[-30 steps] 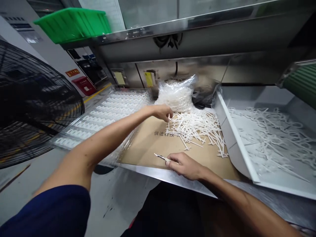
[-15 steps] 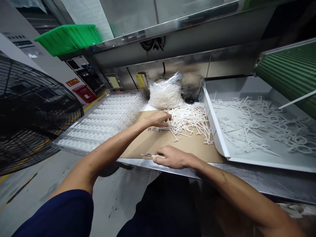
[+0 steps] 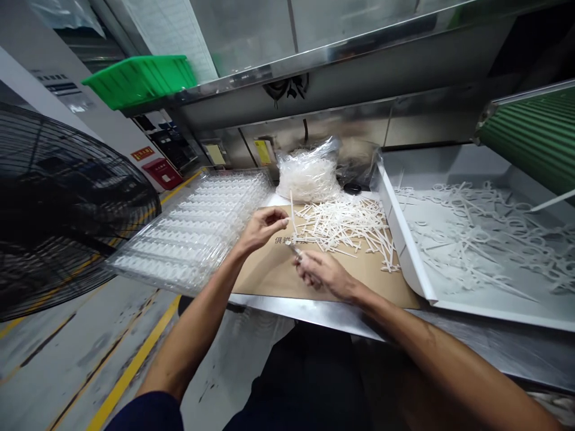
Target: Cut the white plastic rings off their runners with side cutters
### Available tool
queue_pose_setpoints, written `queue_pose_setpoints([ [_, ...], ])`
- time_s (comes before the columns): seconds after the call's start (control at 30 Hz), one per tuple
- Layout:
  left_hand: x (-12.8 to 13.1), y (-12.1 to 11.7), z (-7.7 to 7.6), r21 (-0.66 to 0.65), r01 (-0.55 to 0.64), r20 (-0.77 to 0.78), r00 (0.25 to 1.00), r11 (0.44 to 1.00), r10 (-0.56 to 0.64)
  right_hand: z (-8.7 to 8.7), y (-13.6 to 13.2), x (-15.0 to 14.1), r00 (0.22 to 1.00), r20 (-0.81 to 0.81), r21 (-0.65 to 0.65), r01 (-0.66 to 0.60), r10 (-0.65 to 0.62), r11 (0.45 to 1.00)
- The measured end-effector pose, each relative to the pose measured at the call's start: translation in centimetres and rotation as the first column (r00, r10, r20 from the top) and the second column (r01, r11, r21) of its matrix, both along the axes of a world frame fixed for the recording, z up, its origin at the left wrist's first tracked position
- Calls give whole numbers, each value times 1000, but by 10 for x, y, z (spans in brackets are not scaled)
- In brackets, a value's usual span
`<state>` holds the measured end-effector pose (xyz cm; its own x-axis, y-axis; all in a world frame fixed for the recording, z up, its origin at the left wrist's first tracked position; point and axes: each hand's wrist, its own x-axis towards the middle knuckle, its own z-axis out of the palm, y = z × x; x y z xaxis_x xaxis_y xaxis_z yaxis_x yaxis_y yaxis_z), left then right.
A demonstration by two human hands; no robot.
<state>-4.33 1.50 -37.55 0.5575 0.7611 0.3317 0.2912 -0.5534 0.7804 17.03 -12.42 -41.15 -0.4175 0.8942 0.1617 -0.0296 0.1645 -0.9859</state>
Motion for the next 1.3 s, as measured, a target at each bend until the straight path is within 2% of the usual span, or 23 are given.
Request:
queue_pose_setpoints([
  [0.07,-12,-21,-15,-71,-10,104,994,997,17,-4,4,0,979,-125,-29,160,-162,987],
  [0.17,-15,-50,-37,-171,42,233,972,984,-1,-12,12,1,917,-202,-99,331,-345,938],
  [0.27,-8,-68,-53,-236,122,348,937,964,-34,-18,16,0,896,-195,-166,370,-399,914],
  [0.37,-2,-73,-61,-277,174,438,898,945,-37,-22,18,0,889,-169,-215,389,-426,896],
  [0.57,-6,-78,-66,-402,209,496,868,892,20,-29,19,1,869,-119,-267,438,-480,859],
  [0.73,-12,-92,-69,-576,167,429,895,800,122,-30,16,0,847,-111,-261,479,-519,838],
  [0.8,-13,-98,-72,-608,129,392,907,783,155,-30,15,0,841,-98,-254,495,-532,831],
  [1.03,-10,-100,-77,-575,65,394,895,816,206,-25,13,3,863,-28,-251,482,-504,840],
  [1.3,-9,-100,-75,-546,73,435,876,835,208,-19,10,1,880,-2,-260,459,-475,850],
])
